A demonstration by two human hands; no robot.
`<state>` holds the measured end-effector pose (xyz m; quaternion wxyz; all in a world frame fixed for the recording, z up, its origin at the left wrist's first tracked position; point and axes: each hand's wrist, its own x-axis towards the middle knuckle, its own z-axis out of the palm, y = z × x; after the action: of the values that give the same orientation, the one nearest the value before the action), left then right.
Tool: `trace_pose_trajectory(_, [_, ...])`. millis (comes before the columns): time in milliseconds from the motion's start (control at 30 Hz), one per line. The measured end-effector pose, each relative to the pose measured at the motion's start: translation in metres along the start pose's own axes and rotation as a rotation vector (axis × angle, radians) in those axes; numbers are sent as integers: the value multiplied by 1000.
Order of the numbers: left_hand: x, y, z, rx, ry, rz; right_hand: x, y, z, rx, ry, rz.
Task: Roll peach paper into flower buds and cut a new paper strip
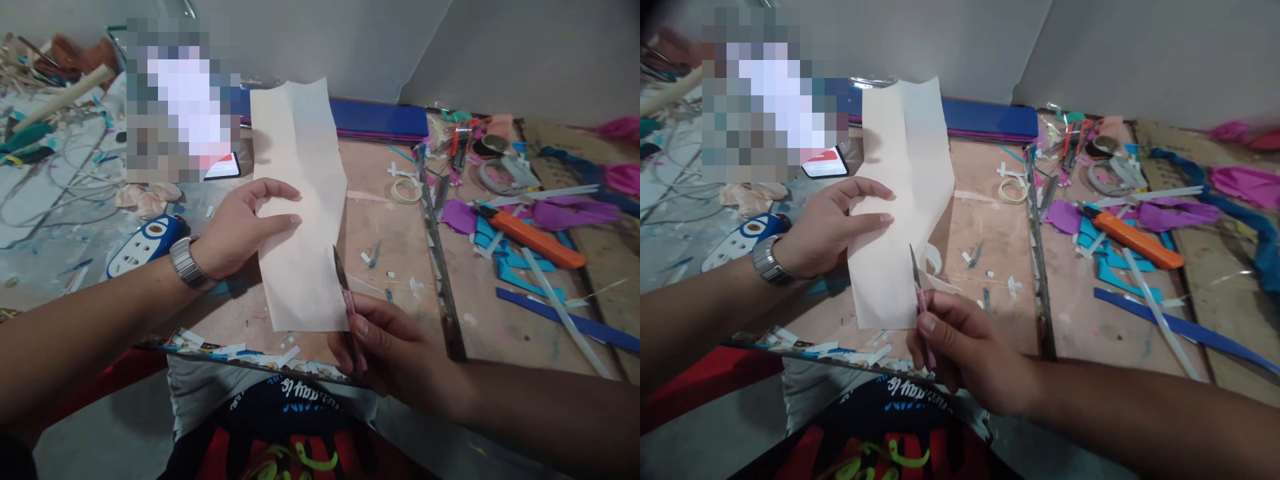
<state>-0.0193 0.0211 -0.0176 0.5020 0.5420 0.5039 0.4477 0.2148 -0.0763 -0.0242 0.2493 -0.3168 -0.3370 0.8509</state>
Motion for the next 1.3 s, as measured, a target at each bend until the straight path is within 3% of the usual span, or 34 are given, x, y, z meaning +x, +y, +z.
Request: trace_pose_trajectory(1300, [0,0,0,-19,12,-14,-1,1,1,46,56,-24])
